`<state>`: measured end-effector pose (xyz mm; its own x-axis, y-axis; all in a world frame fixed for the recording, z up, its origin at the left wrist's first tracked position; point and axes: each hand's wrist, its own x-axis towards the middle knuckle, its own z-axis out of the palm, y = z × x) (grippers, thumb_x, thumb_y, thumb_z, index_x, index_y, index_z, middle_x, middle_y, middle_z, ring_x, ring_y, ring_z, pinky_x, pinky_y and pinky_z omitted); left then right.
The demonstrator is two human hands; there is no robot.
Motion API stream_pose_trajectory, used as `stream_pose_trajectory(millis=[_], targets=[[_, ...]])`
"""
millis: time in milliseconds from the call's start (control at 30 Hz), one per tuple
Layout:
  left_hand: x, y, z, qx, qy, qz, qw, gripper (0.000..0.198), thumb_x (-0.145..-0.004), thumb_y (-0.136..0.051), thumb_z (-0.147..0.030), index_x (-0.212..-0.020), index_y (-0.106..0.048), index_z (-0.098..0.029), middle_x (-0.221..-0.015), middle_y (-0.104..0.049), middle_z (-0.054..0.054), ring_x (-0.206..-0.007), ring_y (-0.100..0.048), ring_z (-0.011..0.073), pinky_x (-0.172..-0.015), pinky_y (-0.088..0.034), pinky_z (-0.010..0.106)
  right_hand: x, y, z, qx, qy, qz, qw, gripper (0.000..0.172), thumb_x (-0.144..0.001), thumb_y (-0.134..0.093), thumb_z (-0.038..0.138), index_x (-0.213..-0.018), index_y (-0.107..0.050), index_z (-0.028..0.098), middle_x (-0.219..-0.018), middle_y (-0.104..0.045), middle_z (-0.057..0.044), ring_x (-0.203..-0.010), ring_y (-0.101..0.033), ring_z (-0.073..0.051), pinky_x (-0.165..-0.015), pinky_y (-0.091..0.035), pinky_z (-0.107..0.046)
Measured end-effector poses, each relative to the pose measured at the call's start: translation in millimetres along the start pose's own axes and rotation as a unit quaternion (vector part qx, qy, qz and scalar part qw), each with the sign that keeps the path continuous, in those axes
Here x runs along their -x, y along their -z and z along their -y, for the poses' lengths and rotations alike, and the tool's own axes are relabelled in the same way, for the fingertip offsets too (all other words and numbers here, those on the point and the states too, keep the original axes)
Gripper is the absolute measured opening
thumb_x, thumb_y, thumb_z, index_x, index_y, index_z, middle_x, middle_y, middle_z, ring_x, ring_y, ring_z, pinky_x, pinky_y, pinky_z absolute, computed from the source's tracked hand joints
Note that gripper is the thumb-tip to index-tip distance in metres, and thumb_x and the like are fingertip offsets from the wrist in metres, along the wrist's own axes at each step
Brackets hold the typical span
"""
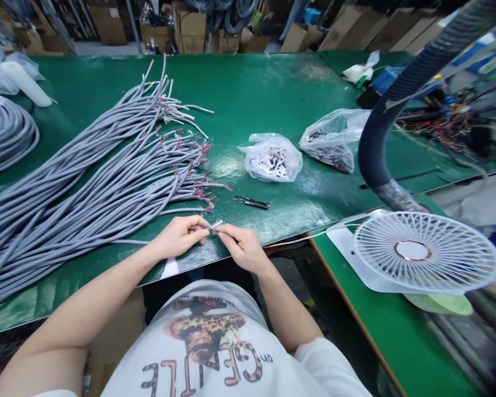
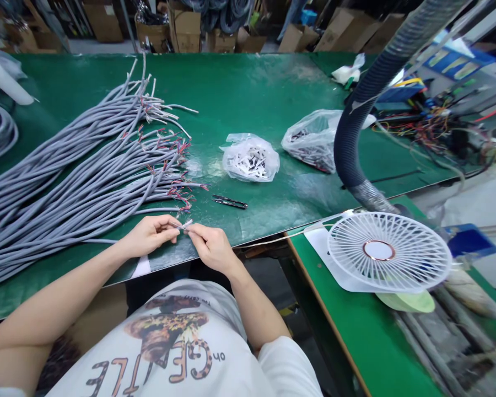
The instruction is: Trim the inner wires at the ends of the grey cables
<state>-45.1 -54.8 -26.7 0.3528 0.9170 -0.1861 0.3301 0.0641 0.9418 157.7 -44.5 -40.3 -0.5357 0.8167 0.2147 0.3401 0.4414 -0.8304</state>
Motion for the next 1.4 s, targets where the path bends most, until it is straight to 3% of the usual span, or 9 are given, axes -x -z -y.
stream_pose_trajectory(millis=[200, 433, 500, 600, 700, 800, 933, 1167, 1400], targets=[[5.8, -0.5, -8.5, -0.145, -0.056, -0.048, 0.987, 0.029, -0.090, -0.046, -0.035, -0.095, -0.067, -0.016, -0.068, -0.064, 0.001, -0.057, -0.053, 0.0112, -0.059, -0.039, 0.021, -0.4, -2.1, 4.2, -0.054, 0.018, -0.023, 0.998, 0.024, -0.092, -0.047, 0.026, -0.096, -0.070, 0.021, -0.090, -0.073, -0.004, -0.082, -0.069, -0.016, -0.075, -0.053, -0.026], [6.4, -0.3, -4.1, -0.195, -0.107, -0.090, 0.971, 0.031, -0.092, -0.043, -0.037, -0.095, -0.068, -0.018, -0.086, -0.071, 0.004, -0.074, -0.062, 0.0153, -0.071, -0.042, 0.023, -13.1, -8.3, 8.6, -0.047, -0.033, -0.088, 0.994, 0.025, -0.091, -0.047, 0.030, -0.089, -0.070, 0.019, -0.078, -0.070, -0.003, -0.072, -0.066, -0.015, -0.071, -0.053, -0.025], [3.7, -0.6, 0.1, -0.204, -0.104, -0.108, 0.968, 0.031, -0.092, -0.042, -0.036, -0.094, -0.068, -0.018, -0.086, -0.071, 0.005, -0.074, -0.062, 0.0155, -0.070, -0.042, 0.024, -11.1, -9.4, 18.1, -0.032, -0.017, -0.071, 0.997, 0.026, -0.092, -0.046, 0.030, -0.087, -0.068, 0.019, -0.079, -0.070, -0.003, -0.070, -0.065, -0.014, -0.068, -0.052, -0.024], [-1.7, 0.4, 5.8, -0.218, -0.067, -0.125, 0.966, 0.031, -0.091, -0.043, -0.035, -0.087, -0.068, -0.017, -0.074, -0.067, 0.004, -0.066, -0.058, 0.0145, -0.065, -0.039, 0.024, -2.8, -6.7, 37.1, -0.026, 0.078, 0.023, 0.996, 0.025, -0.093, -0.044, 0.028, -0.090, -0.067, 0.021, -0.078, -0.070, -0.003, -0.070, -0.065, -0.014, -0.069, -0.051, -0.024], [-4.7, 4.7, 6.7, -0.169, -0.038, -0.135, 0.976, 0.032, -0.089, -0.045, -0.036, -0.086, -0.068, -0.015, -0.064, -0.061, 0.001, -0.058, -0.052, 0.0123, -0.059, -0.037, 0.023, 1.9, -0.4, 44.9, -0.018, 0.107, 0.013, 0.994, 0.022, -0.093, -0.044, 0.026, -0.095, -0.066, 0.022, -0.080, -0.070, -0.004, -0.072, -0.066, -0.014, -0.071, -0.052, -0.025], [-3.0, 11.2, 1.6, -0.059, -0.020, -0.137, 0.989, 0.035, -0.088, -0.048, -0.041, -0.096, -0.067, -0.013, -0.059, -0.056, -0.001, -0.053, -0.048, 0.0102, -0.054, -0.035, 0.021, 0.9, 5.3, 31.8, -0.005, 0.018, -0.073, 0.997, 0.024, -0.094, -0.042, 0.027, -0.096, -0.065, 0.021, -0.082, -0.069, -0.004, -0.067, -0.065, -0.014, -0.067, -0.053, -0.026], [1.4, 14.2, -4.8, -0.017, -0.024, -0.132, 0.991, 0.037, -0.085, -0.053, -0.041, -0.102, -0.068, -0.012, -0.059, -0.059, -0.001, -0.052, -0.051, 0.0098, -0.052, -0.037, 0.020, 3.6, 8.0, 7.6, 0.020, -0.019, -0.104, 0.994, 0.023, -0.093, -0.045, 0.026, -0.099, -0.066, 0.020, -0.091, -0.070, -0.006, -0.076, -0.067, -0.015, -0.073, -0.054, -0.028], [3.4, 3.8, 2.5, -0.172, -0.149, -0.194, 0.954, 0.026, -0.086, -0.055, -0.034, -0.097, -0.072, -0.018, -0.097, -0.074, 0.006, -0.081, -0.068, 0.0171, -0.074, -0.050, 0.024, 12.5, 13.2, 16.1, 0.066, 0.023, -0.082, 0.994, 0.026, -0.091, -0.048, 0.018, -0.107, -0.068, 0.020, -0.105, -0.072, -0.006, -0.094, -0.069, -0.017, -0.085, -0.054, -0.028], [5.3, 1.5, 3.2, -0.240, -0.229, -0.216, 0.918, 0.021, -0.087, -0.057, -0.029, -0.095, -0.072, -0.018, -0.092, -0.076, 0.003, -0.079, -0.071, 0.0160, -0.075, -0.053, 0.022, 13.9, 18.1, 21.9, 0.120, 0.042, -0.073, 0.989, 0.026, -0.090, -0.049, 0.016, -0.106, -0.070, 0.019, -0.103, -0.073, -0.007, -0.092, -0.071, -0.018, -0.084, -0.056, -0.026]])
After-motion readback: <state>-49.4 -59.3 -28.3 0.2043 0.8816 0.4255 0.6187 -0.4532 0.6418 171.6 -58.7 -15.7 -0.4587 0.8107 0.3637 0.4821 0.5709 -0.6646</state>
